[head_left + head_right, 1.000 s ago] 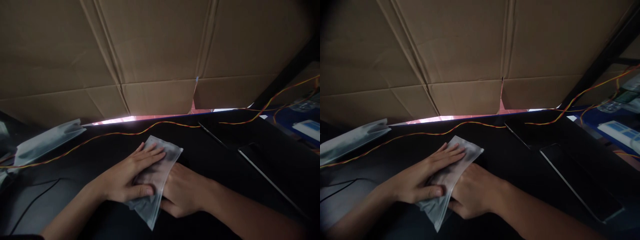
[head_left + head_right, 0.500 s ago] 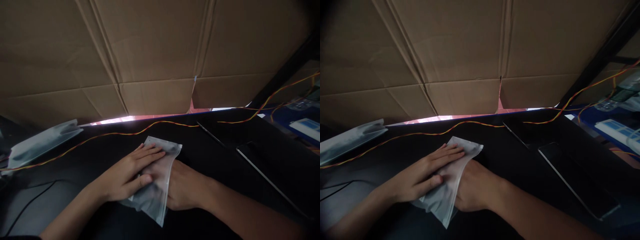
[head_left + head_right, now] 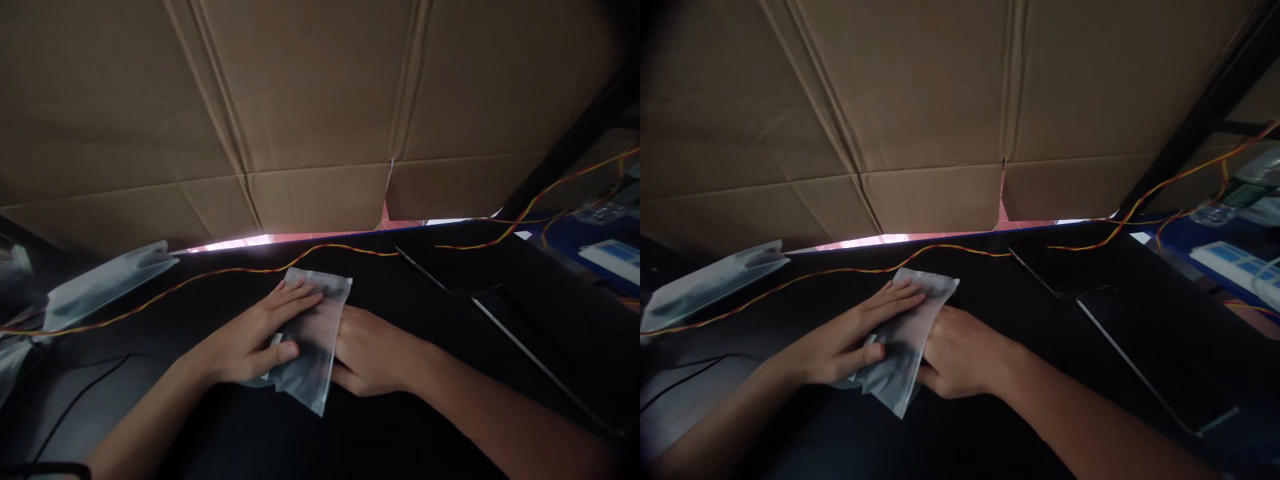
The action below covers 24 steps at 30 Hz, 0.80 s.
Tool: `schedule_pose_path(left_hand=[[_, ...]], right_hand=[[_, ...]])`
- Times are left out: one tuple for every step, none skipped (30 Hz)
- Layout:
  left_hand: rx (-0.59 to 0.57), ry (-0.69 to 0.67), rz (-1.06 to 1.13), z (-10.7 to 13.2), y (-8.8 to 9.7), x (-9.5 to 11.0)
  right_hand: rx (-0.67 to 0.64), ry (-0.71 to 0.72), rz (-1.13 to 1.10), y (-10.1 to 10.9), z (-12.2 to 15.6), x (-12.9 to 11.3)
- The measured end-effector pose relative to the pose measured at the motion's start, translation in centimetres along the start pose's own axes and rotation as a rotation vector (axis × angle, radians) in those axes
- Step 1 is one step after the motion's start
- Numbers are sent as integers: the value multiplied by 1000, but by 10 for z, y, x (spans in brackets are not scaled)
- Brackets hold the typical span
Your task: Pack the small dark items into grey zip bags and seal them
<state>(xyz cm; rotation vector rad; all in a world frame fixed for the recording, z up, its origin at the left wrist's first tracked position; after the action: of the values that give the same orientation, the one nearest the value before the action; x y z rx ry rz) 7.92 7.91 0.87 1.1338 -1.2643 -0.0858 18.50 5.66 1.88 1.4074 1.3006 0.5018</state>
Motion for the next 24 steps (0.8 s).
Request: schedule_pose_path(left_hand=[[-16, -13, 6, 0, -1, 2], [-28, -20, 6, 0, -2, 3], [-35, -25, 2, -1, -2, 4], [-36, -28, -4, -2, -3, 6], [-31, -30, -11, -2, -3, 8], [-23, -29, -16, -4, -4, 10], [-14, -33, -15, -5, -4, 12], [-7, -40, -8, -5, -5, 15], [-4, -47, 6, -6, -5, 18], [-2, -52, 25, -5, -5, 20], [-2, -58, 51, -5, -4, 20], [-1, -59, 79, -3, -3, 20], [3, -56, 104, -2, -1, 17], [8, -47, 118, 0, 2, 13], [12, -37, 120, 3, 4, 9], [17, -23, 112, 5, 6, 4], [19, -6, 95, 7, 9, -2], [21, 14, 76, 8, 11, -6], [22, 33, 59, 10, 12, -10], [22, 53, 50, 10, 14, -14], [22, 69, 47, 11, 15, -16], [20, 83, 47, 11, 16, -17], [15, 91, 49, 11, 16, -17], [11, 97, 51, 10, 15, -17]], right_hand=[[27, 19, -23, -1, -2, -4], [59, 28, -40, -2, -3, -6], [98, 27, -51, -1, -5, -7], [140, 17, -57, 0, -7, -7], [183, 1, -60, 2, -8, -6], [222, -15, -63, 4, -9, -5], [255, -25, -64, 6, -10, -4], [277, -29, -65, 8, -10, -4], [281, -28, -70, 9, -11, -3], [265, -21, -81, 8, -11, -3], [233, -5, -94, 6, -10, -4], [190, 17, -106, 3, -10, -5], [140, 37, -115, 0, -9, -6], [93, 54, -118, -3, -7, -7], [55, 65, -115, -4, -5, -7], [31, 71, -105, -4, -4, -7], [17, 69, -94, -1, -2, -6], [12, 61, -84, 3, 0, -4], [16, 49, -74, 10, 1, -1], [27, 25, -62, 18, 3, 4], [41, -15, -43, 27, 5, 12], [68, -67, -13, 37, 8, 21], [103, -129, 29, 47, 11, 32], [143, -188, 72, 57, 14, 42]])
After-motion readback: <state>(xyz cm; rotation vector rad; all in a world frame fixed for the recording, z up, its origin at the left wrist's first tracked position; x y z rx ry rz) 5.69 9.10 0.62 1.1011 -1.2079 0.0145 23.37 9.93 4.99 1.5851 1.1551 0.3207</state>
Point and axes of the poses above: each hand's wrist, its own z-axis away from the middle knuckle, its own y-axis out of the back of the hand, x = y × z, the point moved 10 cm from there along -z, towards the middle knuckle, and after that the axes turned 11 degrees about z, right-handed, at the moved point
